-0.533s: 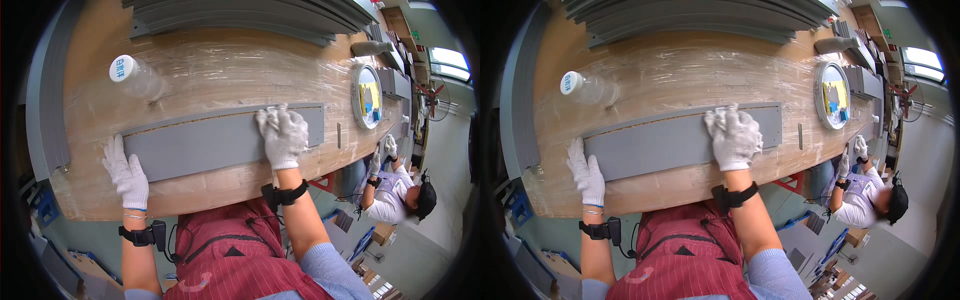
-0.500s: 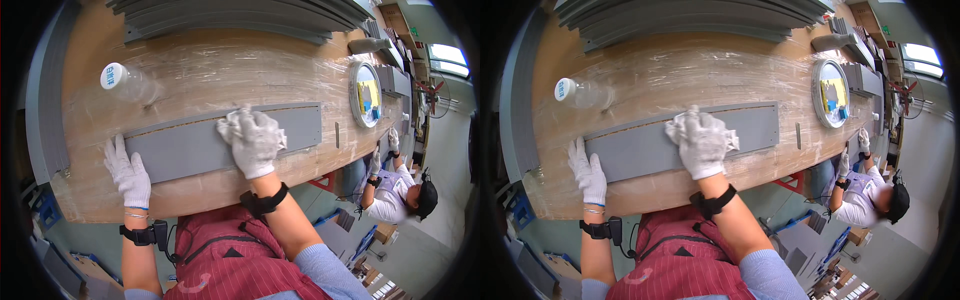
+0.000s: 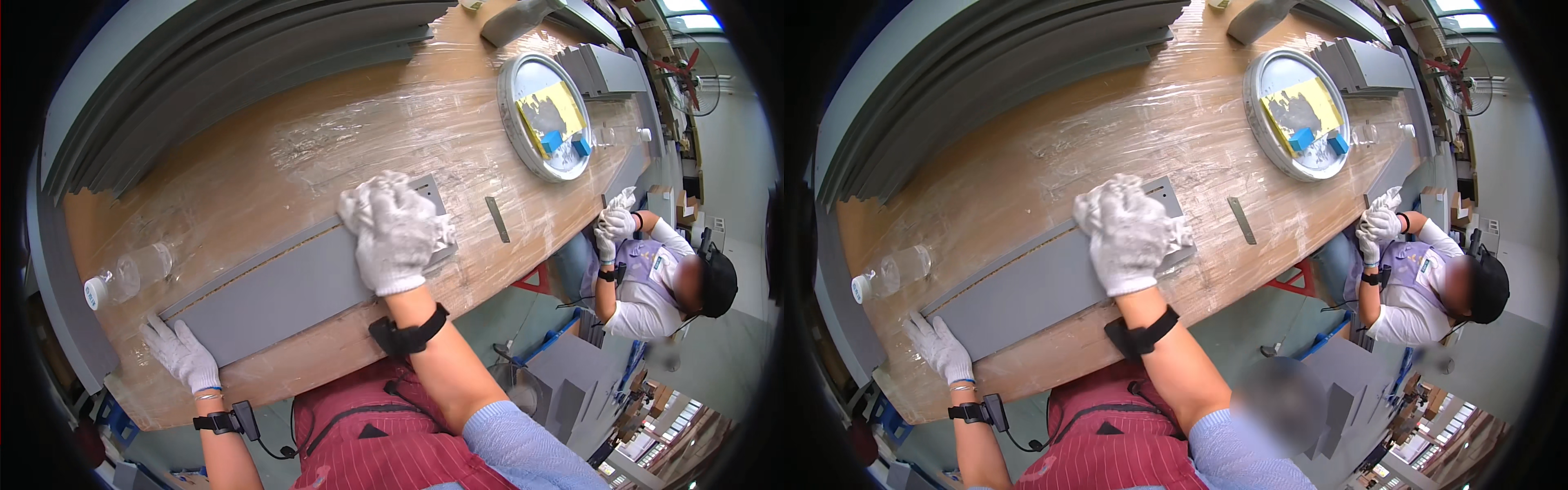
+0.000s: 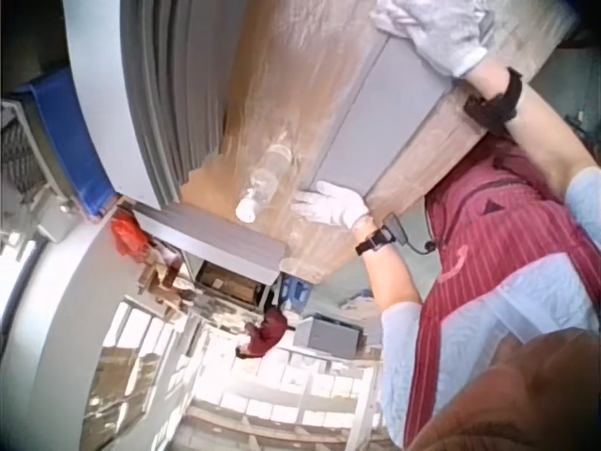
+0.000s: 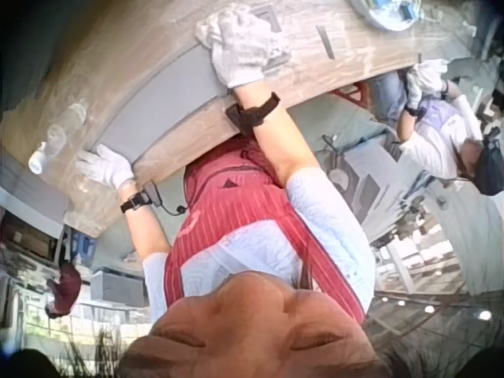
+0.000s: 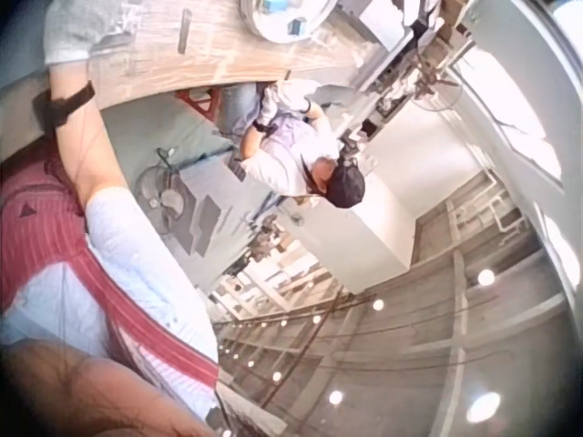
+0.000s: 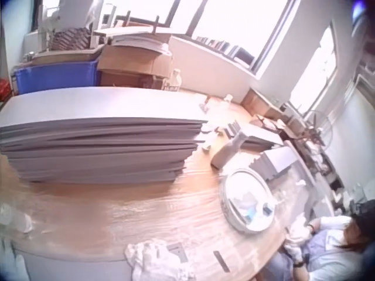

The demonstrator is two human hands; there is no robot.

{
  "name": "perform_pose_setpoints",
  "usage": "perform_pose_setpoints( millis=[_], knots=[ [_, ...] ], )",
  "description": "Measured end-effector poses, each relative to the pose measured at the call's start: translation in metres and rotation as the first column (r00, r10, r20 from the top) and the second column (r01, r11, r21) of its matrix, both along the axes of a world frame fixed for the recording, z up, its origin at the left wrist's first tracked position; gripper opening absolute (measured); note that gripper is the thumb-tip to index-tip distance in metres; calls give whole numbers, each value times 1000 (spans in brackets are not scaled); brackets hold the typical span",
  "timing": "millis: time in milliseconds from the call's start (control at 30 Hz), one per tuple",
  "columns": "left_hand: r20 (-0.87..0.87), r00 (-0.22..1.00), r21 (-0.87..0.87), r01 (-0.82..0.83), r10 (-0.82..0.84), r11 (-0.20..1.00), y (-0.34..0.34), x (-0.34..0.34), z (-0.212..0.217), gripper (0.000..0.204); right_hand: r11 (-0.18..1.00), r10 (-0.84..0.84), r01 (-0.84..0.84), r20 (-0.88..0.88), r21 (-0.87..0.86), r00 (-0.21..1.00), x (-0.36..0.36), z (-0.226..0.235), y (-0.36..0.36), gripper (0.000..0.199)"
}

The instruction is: The person wipes a gray metal panel with a white cloth, then uses a blue sanding block to smooth the edges. They repeat this process on multiple panels, handling them one at a time on a workbench.

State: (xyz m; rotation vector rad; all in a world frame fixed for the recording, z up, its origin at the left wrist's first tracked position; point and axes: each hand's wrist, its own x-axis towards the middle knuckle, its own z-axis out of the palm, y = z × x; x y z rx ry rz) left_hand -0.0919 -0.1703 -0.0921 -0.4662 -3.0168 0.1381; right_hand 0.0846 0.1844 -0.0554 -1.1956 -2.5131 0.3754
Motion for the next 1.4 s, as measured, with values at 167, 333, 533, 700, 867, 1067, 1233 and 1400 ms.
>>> perform_pose_setpoints(
  millis=[167,333,533,700,867,1067,1233,1400],
  knots=[
    [12,999,28,42,-42,999,-6,-10,-4,58,813,551,-560,-96,-162,829,-6,-18,-112,35],
    [52,997,-253,-42,57,966,1,1,13,60,992,121,-118,-124,34,985,55,-8,56,26],
    [144,877,7,461,-457,887,121,75,20,76,998,-26,37,-201,50,979,68,20,179,57],
    [237,687,133,677,-687,724,248,126,37,86,1000,24,-19,-278,21,960,96,63,196,56],
    [292,597,193,729,-748,657,319,145,44,86,950,-171,205,-155,236,973,168,42,239,47],
    [292,591,211,728,-752,653,325,144,49,87,968,-137,135,-2,211,991,186,39,266,59],
    [335,590,211,713,-735,669,329,144,54,87,954,-259,252,26,164,966,184,40,285,54],
    [410,579,206,694,-705,690,335,142,60,89,904,-394,404,-89,141,915,189,27,317,43]
  ],
)
